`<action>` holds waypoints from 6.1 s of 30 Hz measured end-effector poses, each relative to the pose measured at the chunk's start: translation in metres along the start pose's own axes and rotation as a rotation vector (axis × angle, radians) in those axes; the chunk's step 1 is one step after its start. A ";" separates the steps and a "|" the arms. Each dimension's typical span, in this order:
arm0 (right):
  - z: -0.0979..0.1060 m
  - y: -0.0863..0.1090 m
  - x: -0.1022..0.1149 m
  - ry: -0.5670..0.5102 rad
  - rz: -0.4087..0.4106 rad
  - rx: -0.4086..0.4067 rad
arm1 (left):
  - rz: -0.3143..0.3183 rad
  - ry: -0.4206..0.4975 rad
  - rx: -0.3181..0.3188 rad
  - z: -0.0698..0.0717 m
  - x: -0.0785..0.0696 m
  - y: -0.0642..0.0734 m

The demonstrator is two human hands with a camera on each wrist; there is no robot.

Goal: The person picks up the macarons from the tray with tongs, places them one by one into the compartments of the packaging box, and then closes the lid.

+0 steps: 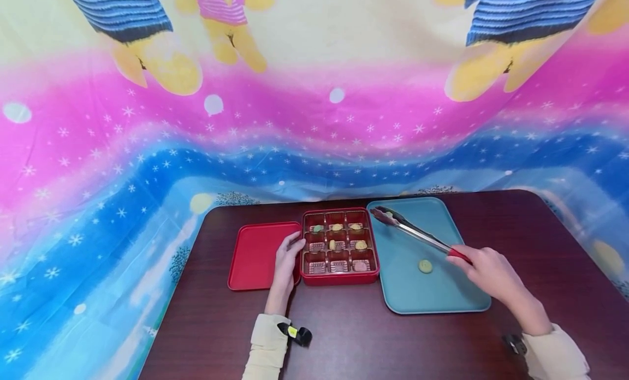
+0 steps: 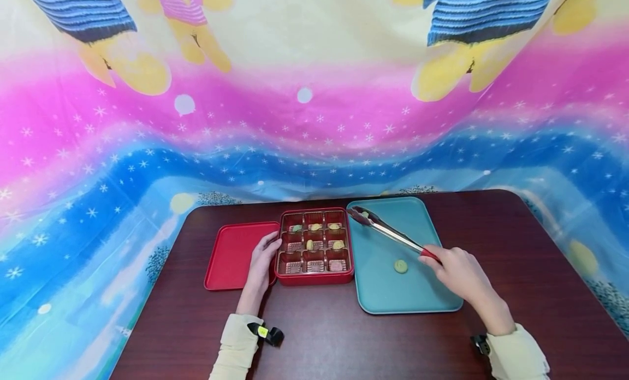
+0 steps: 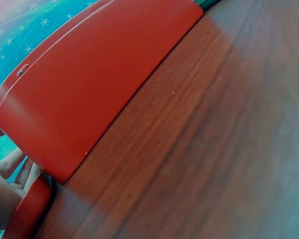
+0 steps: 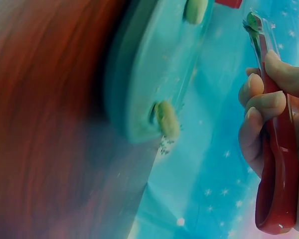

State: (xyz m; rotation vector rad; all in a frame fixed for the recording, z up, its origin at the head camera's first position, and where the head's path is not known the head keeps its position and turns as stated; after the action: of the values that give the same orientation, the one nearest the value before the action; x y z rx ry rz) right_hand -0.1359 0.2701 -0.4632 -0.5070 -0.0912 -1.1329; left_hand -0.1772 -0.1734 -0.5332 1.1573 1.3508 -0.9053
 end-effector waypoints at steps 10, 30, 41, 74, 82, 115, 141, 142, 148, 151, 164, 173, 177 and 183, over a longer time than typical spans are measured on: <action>-0.012 -0.016 0.023 -0.058 0.080 -0.033 | 0.021 0.040 0.006 0.003 -0.004 0.001; -0.031 -0.035 0.061 -0.085 0.097 0.054 | 0.040 -0.002 0.041 0.012 -0.009 0.002; -0.046 -0.041 0.077 -0.092 0.133 0.043 | 0.048 0.006 0.060 0.011 -0.008 0.001; -0.073 -0.040 0.103 -0.069 0.110 0.105 | -0.011 0.042 0.065 0.004 -0.033 0.019; -0.070 -0.038 0.101 -0.102 0.059 0.081 | 0.014 0.057 0.042 0.008 -0.005 0.000; -0.015 -0.004 0.012 -0.069 -0.157 -0.061 | -0.002 0.035 -0.001 0.007 0.002 -0.001; 0.008 0.048 -0.036 0.117 -0.129 -0.024 | -0.001 0.023 -0.009 0.008 0.003 -0.001; 0.008 0.049 -0.037 0.119 -0.119 -0.031 | -0.004 0.022 -0.007 0.008 0.003 -0.001; 0.009 0.054 -0.041 0.119 -0.114 -0.036 | -0.016 0.022 -0.004 0.008 0.003 -0.002; 0.010 0.056 -0.042 0.113 -0.146 0.003 | -0.009 0.022 -0.004 0.008 0.003 -0.002; 0.014 0.060 -0.049 0.059 -0.216 0.174 | -0.001 0.024 -0.011 0.007 0.001 0.000; 0.021 0.068 -0.052 0.077 -0.175 0.149 | -0.003 0.029 -0.008 0.008 0.001 0.000; 0.028 0.075 -0.058 0.102 -0.180 0.150 | -0.009 0.028 -0.006 0.008 0.001 -0.001; 0.042 0.081 -0.071 0.157 -0.274 0.227 | -0.014 0.026 -0.004 0.008 0.001 -0.001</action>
State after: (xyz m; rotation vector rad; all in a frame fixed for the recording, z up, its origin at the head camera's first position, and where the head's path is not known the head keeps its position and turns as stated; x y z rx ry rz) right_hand -0.0872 0.3741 -0.4770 -0.2051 -0.1549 -1.4070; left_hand -0.1766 -0.1810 -0.5351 1.1609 1.3832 -0.8999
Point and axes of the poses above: each hand's wrist, its own y-axis away from the middle knuckle, its own z-axis out of the back of the hand, x = y × z, the point moved 2 cm from there along -y, towards the middle knuckle, and after that the axes turned 3 degrees about -z, right-handed, at the moved point
